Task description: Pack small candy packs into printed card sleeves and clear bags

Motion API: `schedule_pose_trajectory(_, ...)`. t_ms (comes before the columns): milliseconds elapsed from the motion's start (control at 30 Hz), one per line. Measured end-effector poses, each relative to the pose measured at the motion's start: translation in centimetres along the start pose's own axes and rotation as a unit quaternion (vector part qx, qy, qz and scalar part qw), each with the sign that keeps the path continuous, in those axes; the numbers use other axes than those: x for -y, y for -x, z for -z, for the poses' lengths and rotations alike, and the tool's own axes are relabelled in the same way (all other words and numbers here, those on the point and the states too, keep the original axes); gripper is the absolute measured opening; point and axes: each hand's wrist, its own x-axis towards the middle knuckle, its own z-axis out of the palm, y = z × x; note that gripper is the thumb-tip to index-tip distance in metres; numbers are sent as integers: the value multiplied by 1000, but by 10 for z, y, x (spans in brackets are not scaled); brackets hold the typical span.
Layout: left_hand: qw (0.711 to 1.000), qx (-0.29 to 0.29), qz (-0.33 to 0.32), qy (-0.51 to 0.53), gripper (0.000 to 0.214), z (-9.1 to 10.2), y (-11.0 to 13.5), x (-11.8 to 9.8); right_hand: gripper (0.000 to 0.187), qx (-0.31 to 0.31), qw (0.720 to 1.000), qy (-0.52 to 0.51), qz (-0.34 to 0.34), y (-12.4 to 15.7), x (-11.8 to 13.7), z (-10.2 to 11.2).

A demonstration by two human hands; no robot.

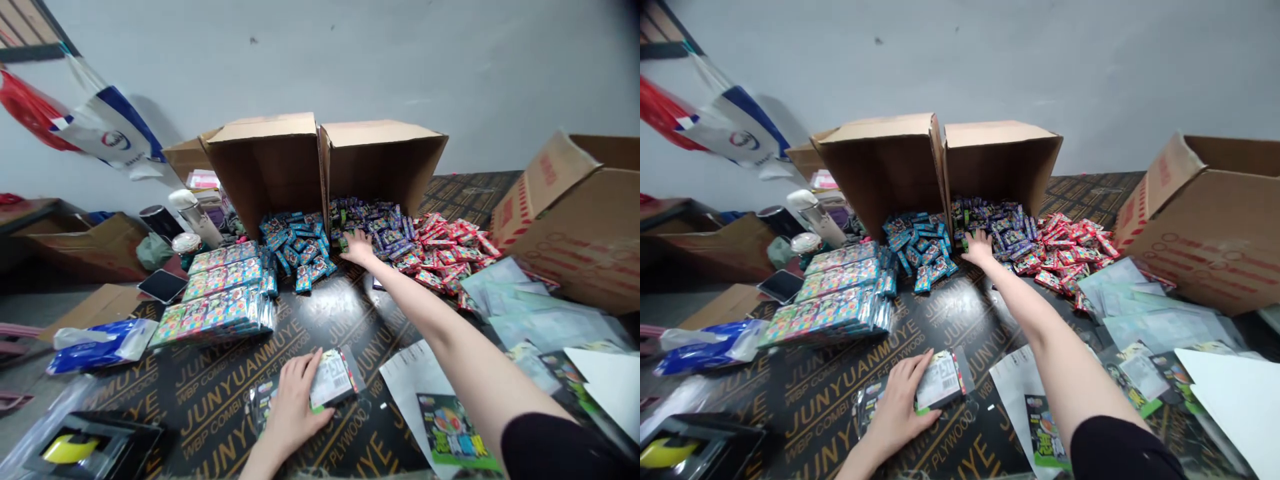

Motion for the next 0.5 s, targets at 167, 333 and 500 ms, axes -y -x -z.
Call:
schedule_pose_trajectory(167, 1000, 17, 19, -3, 86, 0, -1, 3, 58, 19, 999, 17, -47, -31, 4, -22)
schedule_pose_trajectory(333, 999, 26, 27, 1, 86, 0, -2, 3, 49, 21, 999, 26, -14, -9, 6, -30)
schedule_pose_trajectory(500, 999, 23, 27, 13, 83, 1, 0, 2, 44, 34, 997, 38, 65, 64, -2, -22)
